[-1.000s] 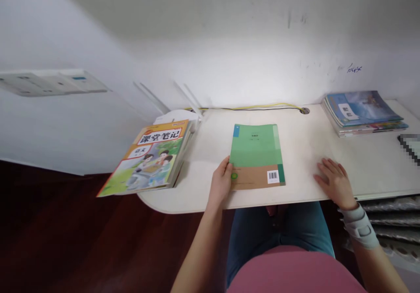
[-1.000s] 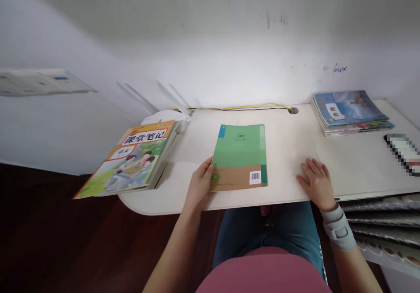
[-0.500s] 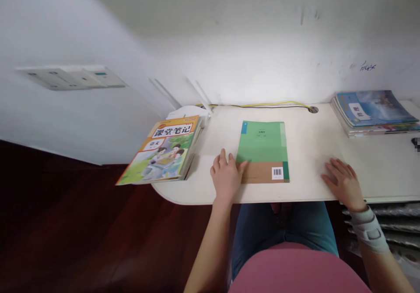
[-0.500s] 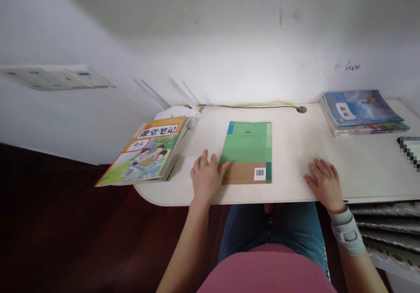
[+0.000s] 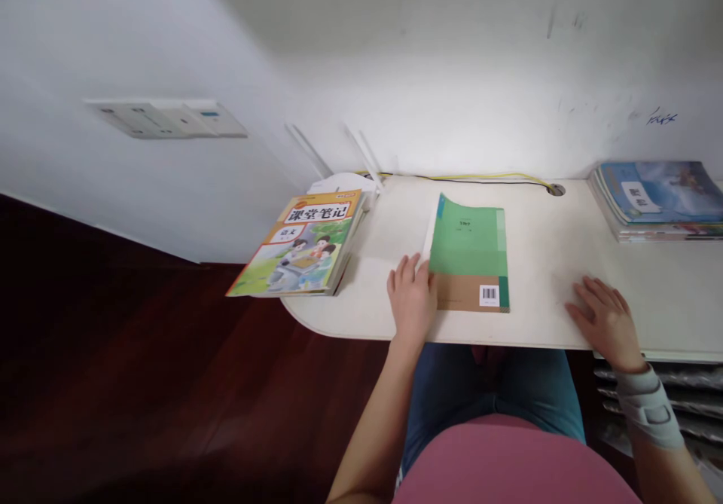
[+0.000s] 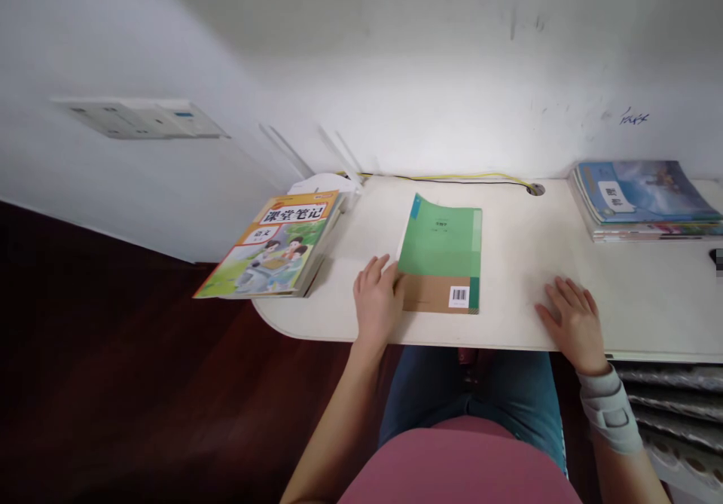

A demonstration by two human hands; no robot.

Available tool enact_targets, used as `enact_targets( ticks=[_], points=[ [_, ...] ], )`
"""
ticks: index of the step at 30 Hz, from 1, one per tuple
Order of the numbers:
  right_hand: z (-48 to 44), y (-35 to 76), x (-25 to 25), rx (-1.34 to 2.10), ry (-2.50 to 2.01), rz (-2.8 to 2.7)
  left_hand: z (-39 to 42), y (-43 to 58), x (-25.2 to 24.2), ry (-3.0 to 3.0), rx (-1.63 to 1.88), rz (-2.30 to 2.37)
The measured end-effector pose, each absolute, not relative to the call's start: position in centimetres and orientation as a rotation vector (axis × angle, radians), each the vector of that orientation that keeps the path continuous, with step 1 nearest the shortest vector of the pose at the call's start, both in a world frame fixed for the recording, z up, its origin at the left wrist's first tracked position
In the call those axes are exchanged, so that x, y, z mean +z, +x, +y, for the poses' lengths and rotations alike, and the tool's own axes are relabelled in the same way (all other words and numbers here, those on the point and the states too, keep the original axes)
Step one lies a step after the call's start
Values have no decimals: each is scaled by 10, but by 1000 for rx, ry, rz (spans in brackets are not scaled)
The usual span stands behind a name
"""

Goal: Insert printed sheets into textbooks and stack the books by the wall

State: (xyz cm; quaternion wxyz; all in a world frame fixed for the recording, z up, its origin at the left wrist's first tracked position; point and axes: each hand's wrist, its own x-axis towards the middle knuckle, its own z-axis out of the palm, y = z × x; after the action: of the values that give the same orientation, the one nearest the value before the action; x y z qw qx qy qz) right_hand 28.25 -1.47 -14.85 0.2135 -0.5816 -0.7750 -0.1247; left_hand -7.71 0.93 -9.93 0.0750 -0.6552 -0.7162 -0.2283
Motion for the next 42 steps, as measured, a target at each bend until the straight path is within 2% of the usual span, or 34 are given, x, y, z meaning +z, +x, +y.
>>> enact_targets(
  ticks=[6,9,12,16,19,23,26,31,35,38,40,42],
  points=[
    [-16,279,-144,-316,-1646,-2135,7,-67,-66,-2012,-1109,-2072],
    [-17,274,-141,-291,-1680,-2129,1,-45,-47,-2403,-1201,-1967],
    [-17,271,-138,-252,-1705,-2120,-3,-9,-45,-2910,-916,-1575],
    [-16,269,-136,-223,-1735,-2107,1,32,-69,-2889,-459,-1403],
    [-17,267,-133,-207,-1750,-2111,10,40,-90,-2783,-343,-1427],
    [-19,255,-121,-171,-1752,-2059,15,35,-98,-2760,-369,-1361],
    [-13,238,-106,61,-1673,-1886,13,33,-92,-2777,-434,-1330],
    [14,211,-83,824,-1370,-1480,7,20,-85,-2840,-572,-1407],
    [28,177,-79,1237,-1082,-1261,-11,-5,-86,-2567,-1036,-1634],
    [30,142,-81,1339,-1052,-1377,-33,-17,-85,-2141,-1450,-1569],
    [29,124,-81,1230,-1118,-1555,-43,-19,-81,-2137,-1490,-1354],
    [27,116,-80,1072,-1179,-1653,-42,-19,-78,-2297,-1372,-1236]
  ],
)
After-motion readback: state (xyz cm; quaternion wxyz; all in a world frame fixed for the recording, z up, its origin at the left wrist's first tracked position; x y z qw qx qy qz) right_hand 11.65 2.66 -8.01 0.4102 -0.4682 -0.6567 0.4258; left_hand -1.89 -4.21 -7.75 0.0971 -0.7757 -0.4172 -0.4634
